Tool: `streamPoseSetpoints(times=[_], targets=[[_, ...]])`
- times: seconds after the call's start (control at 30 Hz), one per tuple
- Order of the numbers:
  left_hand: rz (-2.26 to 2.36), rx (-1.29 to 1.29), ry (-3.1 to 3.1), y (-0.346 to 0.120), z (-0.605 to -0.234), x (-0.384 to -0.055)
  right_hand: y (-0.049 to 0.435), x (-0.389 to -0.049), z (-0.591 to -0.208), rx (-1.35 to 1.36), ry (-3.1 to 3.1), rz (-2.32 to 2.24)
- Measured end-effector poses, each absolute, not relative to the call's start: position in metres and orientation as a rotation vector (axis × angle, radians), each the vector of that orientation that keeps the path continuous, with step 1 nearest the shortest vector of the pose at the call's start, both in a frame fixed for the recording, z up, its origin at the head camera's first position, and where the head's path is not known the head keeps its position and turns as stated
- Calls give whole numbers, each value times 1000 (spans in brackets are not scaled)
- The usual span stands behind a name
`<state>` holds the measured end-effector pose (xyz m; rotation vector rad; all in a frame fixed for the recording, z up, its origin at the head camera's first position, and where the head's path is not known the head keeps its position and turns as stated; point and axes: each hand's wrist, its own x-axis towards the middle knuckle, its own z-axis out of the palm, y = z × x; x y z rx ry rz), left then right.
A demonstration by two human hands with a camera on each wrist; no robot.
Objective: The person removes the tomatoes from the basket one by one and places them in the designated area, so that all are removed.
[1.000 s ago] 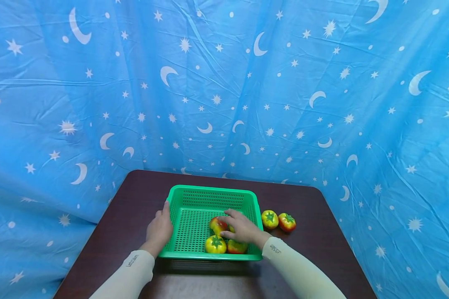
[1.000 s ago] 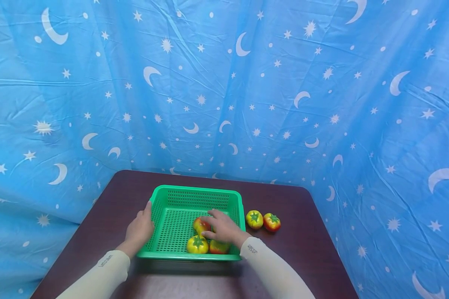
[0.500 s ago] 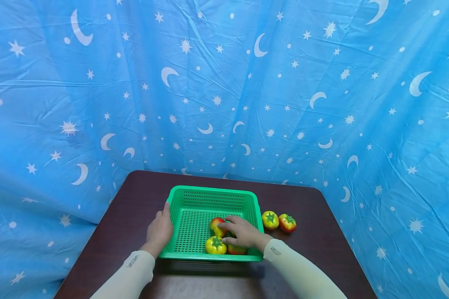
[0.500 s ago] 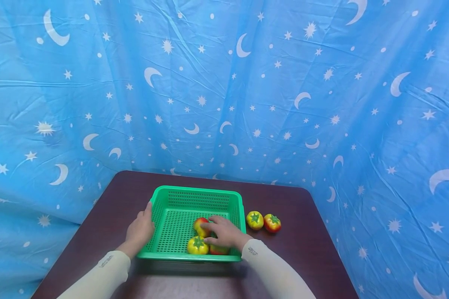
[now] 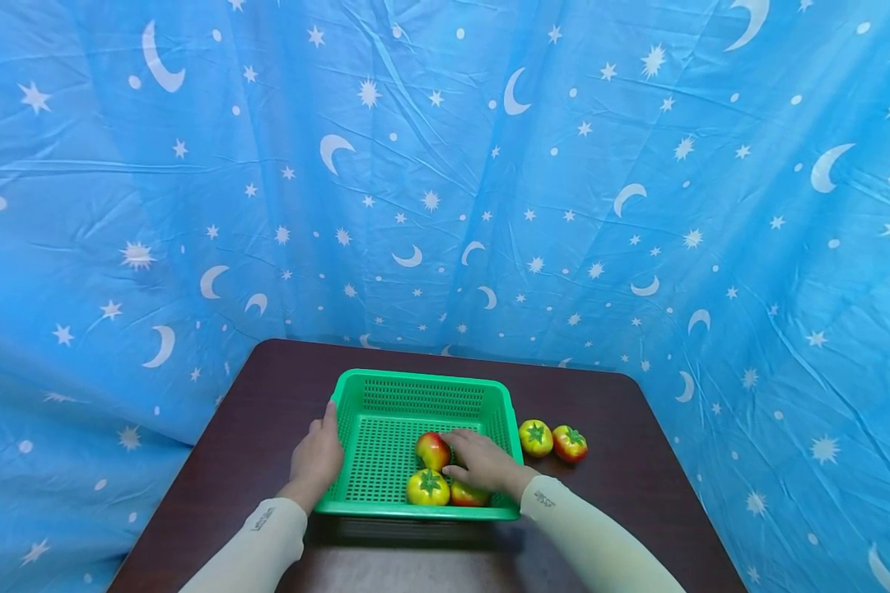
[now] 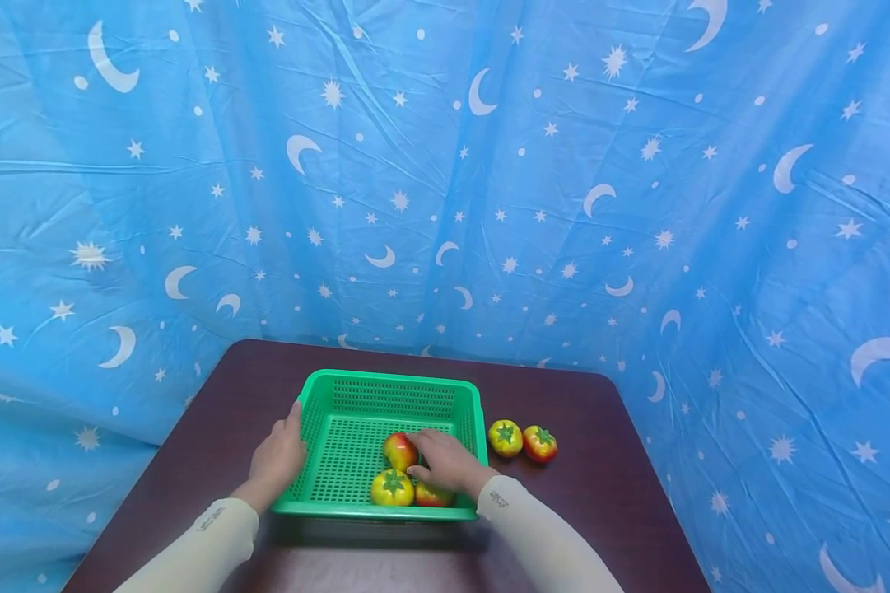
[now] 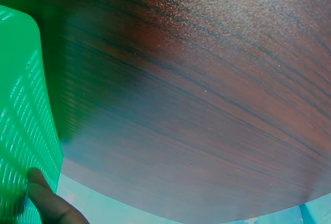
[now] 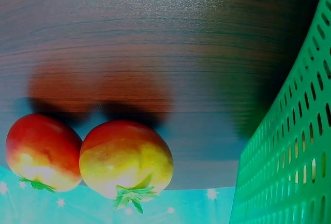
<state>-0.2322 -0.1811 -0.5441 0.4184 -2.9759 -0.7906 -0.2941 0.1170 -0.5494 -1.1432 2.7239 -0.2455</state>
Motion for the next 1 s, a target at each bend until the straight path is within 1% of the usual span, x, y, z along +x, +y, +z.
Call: streamPoseSetpoints(times=[0.43, 0.67, 1.0], targets=[[-792, 418, -2980, -181, -543, -232, 116, -294, -550, -1045, 2812, -309], [-797, 400, -2983, -183, -544, -232, 114, -293, -547, -908, 2828, -427], [-796, 390, -2981, -183, -545, -233, 112, -297, -548, -741, 2815, -409]])
